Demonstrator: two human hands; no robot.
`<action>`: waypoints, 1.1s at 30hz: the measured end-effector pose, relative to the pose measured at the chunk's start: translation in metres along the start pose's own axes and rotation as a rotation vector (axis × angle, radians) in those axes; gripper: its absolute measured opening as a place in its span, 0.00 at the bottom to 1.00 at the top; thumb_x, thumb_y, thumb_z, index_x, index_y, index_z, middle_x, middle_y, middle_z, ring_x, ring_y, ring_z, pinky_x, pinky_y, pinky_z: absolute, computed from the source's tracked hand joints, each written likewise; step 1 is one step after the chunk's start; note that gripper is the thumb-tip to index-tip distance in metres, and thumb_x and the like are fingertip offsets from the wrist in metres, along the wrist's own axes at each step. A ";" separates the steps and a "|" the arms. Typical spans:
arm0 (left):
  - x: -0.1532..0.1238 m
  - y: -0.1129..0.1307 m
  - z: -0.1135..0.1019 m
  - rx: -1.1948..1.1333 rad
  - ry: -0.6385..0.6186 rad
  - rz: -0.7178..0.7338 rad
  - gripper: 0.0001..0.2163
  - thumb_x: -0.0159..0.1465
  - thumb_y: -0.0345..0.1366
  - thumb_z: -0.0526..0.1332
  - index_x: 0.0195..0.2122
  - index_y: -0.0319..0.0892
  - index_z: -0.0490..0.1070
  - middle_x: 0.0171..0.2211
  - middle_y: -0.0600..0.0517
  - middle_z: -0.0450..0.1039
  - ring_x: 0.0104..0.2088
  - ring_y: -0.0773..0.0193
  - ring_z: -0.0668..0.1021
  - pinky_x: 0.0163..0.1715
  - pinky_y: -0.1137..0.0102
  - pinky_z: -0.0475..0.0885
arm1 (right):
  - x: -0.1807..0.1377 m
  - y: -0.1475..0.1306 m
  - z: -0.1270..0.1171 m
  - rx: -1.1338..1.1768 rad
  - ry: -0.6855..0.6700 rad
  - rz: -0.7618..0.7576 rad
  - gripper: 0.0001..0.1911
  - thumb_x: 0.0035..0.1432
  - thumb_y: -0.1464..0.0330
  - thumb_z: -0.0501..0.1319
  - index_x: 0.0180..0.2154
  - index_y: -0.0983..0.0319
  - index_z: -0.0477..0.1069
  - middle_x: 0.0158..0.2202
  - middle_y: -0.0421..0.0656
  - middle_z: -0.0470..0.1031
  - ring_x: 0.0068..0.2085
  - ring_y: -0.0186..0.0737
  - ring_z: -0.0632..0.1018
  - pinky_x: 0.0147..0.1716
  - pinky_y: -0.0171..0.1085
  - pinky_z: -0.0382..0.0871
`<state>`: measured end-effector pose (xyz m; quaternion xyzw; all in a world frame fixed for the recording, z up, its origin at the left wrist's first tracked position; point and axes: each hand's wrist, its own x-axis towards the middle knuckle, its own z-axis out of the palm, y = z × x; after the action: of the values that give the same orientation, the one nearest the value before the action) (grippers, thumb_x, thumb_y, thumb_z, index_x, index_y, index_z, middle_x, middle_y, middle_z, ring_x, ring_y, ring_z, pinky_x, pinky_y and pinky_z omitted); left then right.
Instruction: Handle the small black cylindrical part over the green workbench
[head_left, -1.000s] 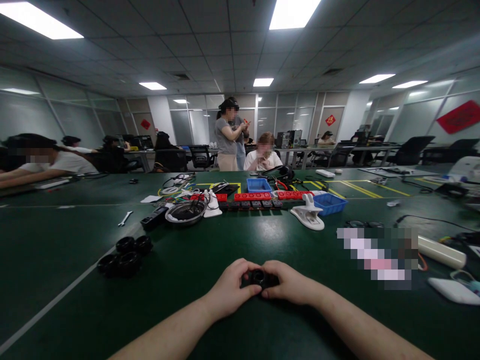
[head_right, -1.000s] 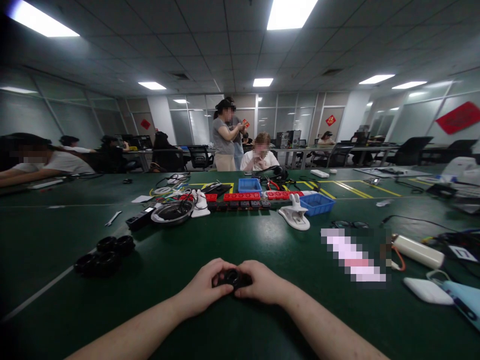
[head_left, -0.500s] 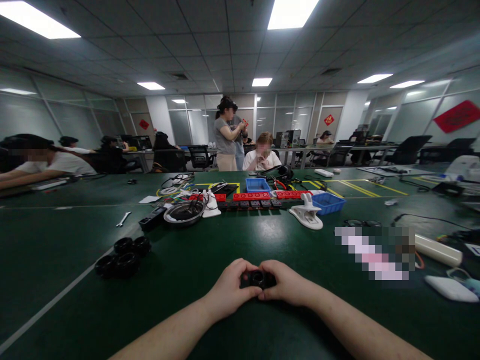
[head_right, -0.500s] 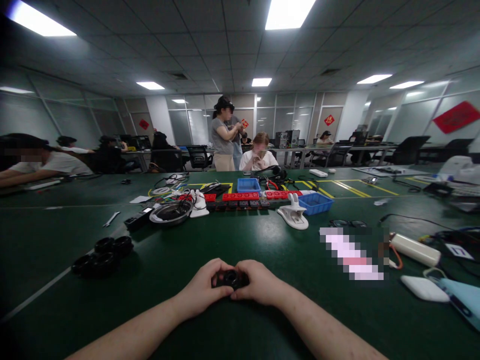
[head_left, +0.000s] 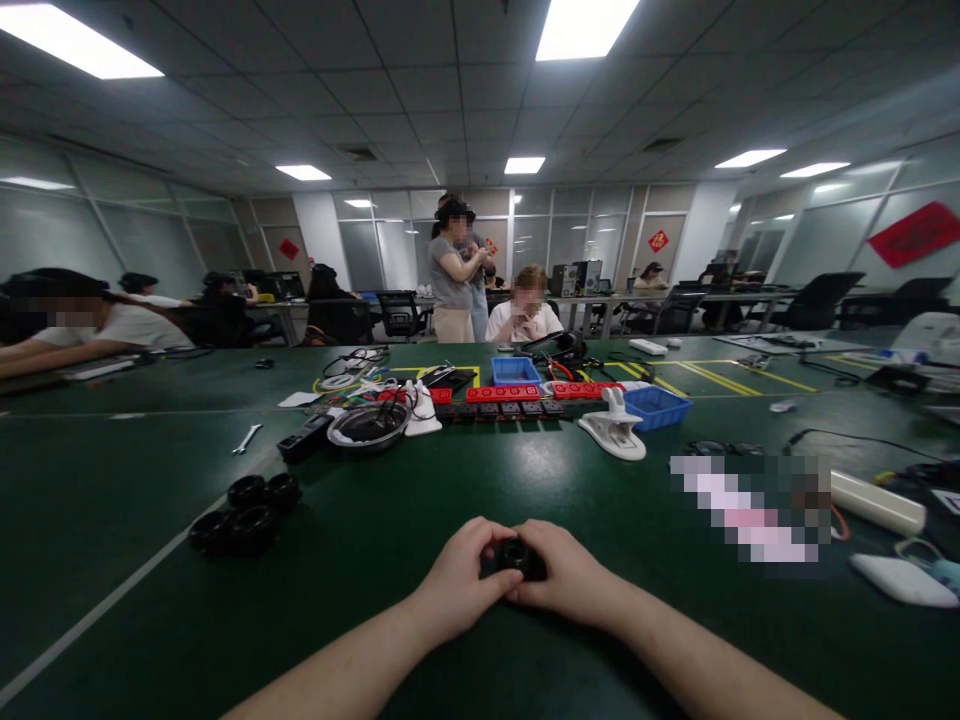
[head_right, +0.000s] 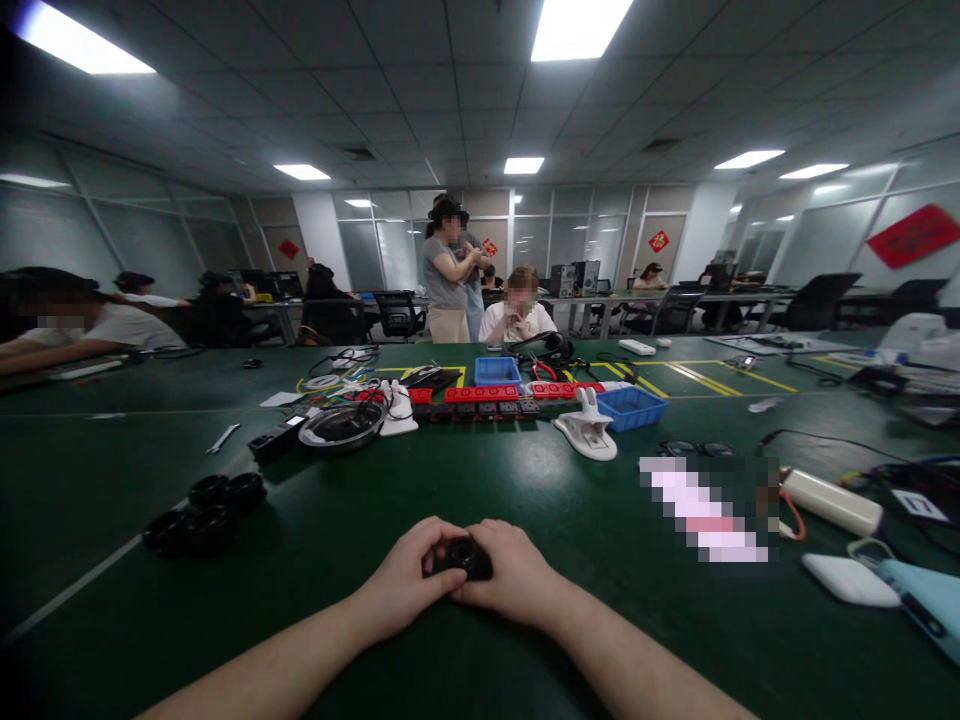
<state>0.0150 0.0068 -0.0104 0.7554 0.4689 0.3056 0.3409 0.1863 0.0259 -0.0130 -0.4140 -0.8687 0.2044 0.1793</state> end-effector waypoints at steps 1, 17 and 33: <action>0.000 0.000 -0.001 -0.001 -0.016 0.018 0.13 0.52 0.32 0.62 0.40 0.43 0.68 0.34 0.53 0.64 0.32 0.64 0.67 0.32 0.72 0.62 | 0.000 0.002 -0.002 0.035 -0.032 -0.015 0.16 0.42 0.63 0.65 0.35 0.62 0.69 0.32 0.41 0.69 0.34 0.39 0.69 0.32 0.34 0.59; 0.000 -0.004 -0.003 0.000 -0.074 0.137 0.14 0.53 0.33 0.62 0.42 0.43 0.68 0.36 0.52 0.65 0.34 0.65 0.68 0.31 0.74 0.63 | 0.001 0.015 -0.010 0.246 -0.173 -0.020 0.12 0.41 0.70 0.66 0.32 0.63 0.70 0.30 0.37 0.64 0.33 0.35 0.68 0.31 0.31 0.59; 0.000 0.001 0.009 0.056 0.104 -0.080 0.11 0.49 0.32 0.64 0.33 0.41 0.67 0.31 0.54 0.63 0.31 0.64 0.67 0.31 0.72 0.62 | 0.002 -0.004 0.013 -0.068 0.094 0.219 0.13 0.39 0.65 0.64 0.26 0.63 0.63 0.28 0.40 0.66 0.30 0.36 0.66 0.27 0.32 0.55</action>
<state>0.0222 0.0041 -0.0147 0.7283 0.5241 0.3173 0.3070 0.1760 0.0227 -0.0213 -0.5212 -0.8155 0.1733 0.1823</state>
